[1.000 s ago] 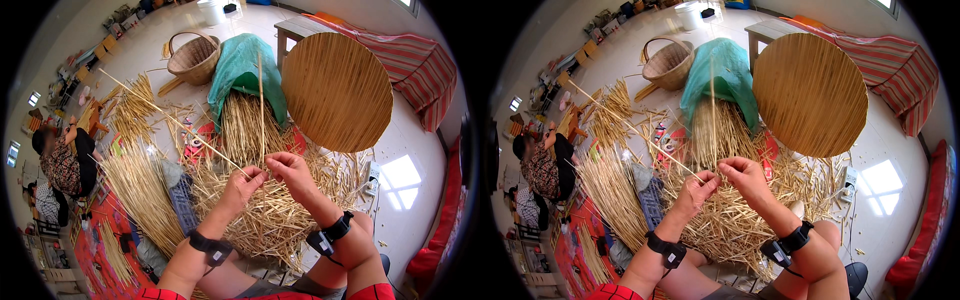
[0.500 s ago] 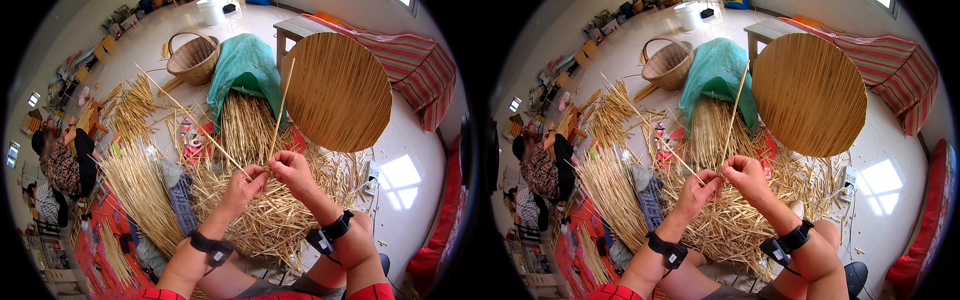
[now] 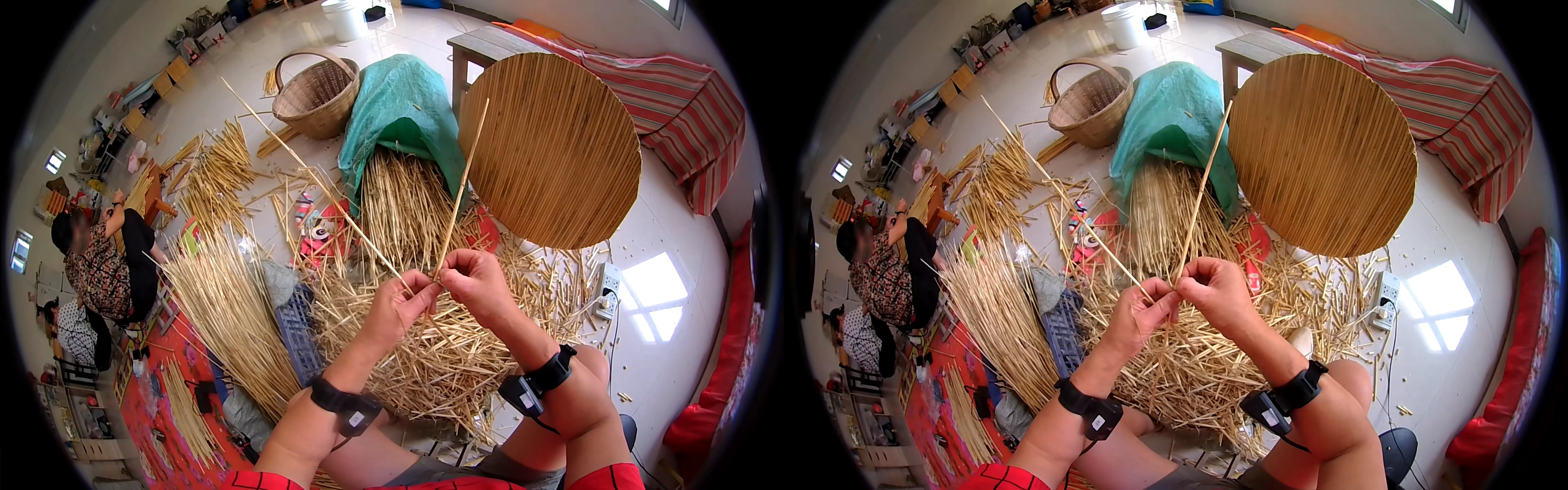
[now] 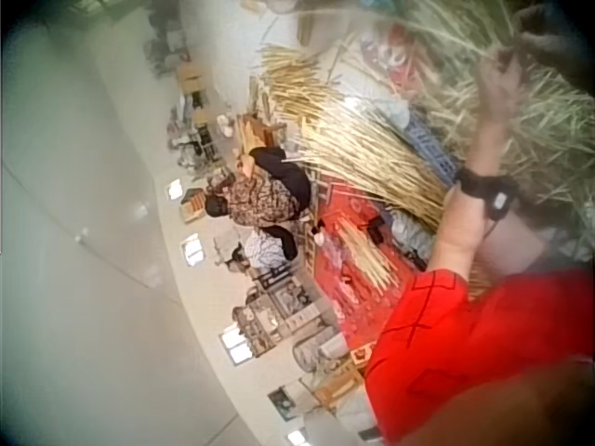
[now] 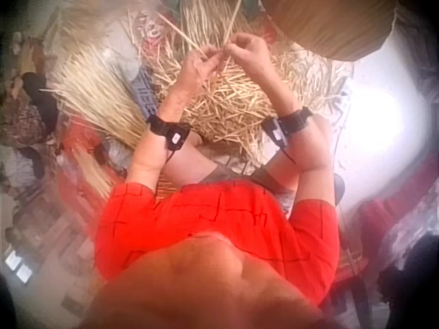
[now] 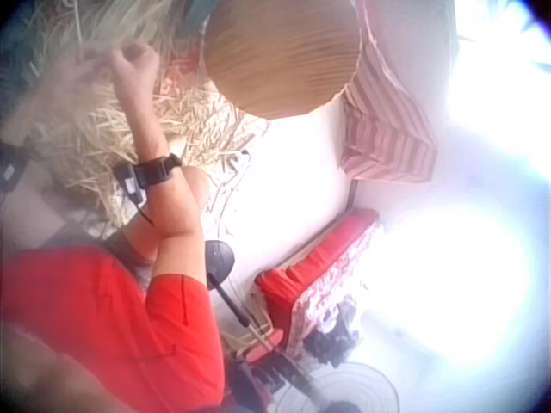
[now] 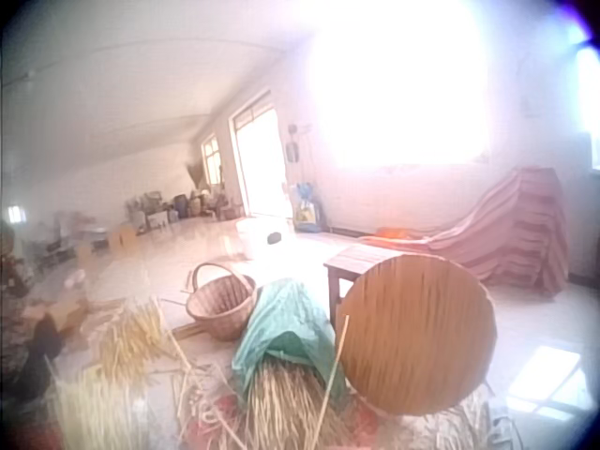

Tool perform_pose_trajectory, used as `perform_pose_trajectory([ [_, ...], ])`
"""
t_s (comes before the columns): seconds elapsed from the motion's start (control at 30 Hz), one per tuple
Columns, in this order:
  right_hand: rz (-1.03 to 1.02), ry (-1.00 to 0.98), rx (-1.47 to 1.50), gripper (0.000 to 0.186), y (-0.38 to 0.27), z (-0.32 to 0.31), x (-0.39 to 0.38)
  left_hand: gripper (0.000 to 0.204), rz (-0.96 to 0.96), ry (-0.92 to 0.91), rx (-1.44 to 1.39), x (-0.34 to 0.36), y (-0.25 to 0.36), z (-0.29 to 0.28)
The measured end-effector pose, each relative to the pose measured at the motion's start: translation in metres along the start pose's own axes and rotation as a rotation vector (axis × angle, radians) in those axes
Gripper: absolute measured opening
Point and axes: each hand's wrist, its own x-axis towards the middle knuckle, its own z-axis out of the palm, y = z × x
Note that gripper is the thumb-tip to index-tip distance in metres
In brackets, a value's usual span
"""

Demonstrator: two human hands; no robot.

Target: The person weaves together thin strips of dried straw to form a flat, circular fan shape.

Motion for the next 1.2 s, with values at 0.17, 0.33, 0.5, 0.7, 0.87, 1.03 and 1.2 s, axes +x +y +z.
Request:
perform_pose_trajectory([
  [0.17, -0.023, 0.017, 0.032, 0.003, 0.005, 0.003, 0.000, 0.012, 0.018, 0.009, 0.032, -0.001, 0.004, 0.002],
  [0.33, -0.030, 0.099, 0.107, 0.006, 0.002, 0.003, 0.000, 0.012, 0.012, 0.030, 0.030, 0.000, 0.001, 0.001],
  [0.5, -0.077, 0.097, 0.012, 0.007, 0.004, -0.001, 0.002, 0.012, 0.016, 0.046, 0.133, -0.001, 0.000, 0.000],
  [0.7, 0.047, 0.041, 0.285, 0.010, 0.005, -0.003, 0.001, 0.010, 0.032, 0.030, 0.093, -0.002, 0.000, 0.001],
  [0.87, 0.183, -0.047, 0.604, 0.014, 0.012, -0.001, 0.002, 0.009, -0.042, -0.023, -0.077, -0.003, 0.008, 0.002],
  [1.03, 0.132, -0.040, 0.415, 0.013, 0.009, -0.002, 0.001, 0.010, -0.006, 0.001, -0.021, -0.002, 0.001, -0.001],
  [1.2, 0.108, -0.021, 0.236, 0.010, 0.007, 0.001, 0.000, 0.009, 0.068, 0.042, 0.062, 0.000, -0.004, -0.003],
])
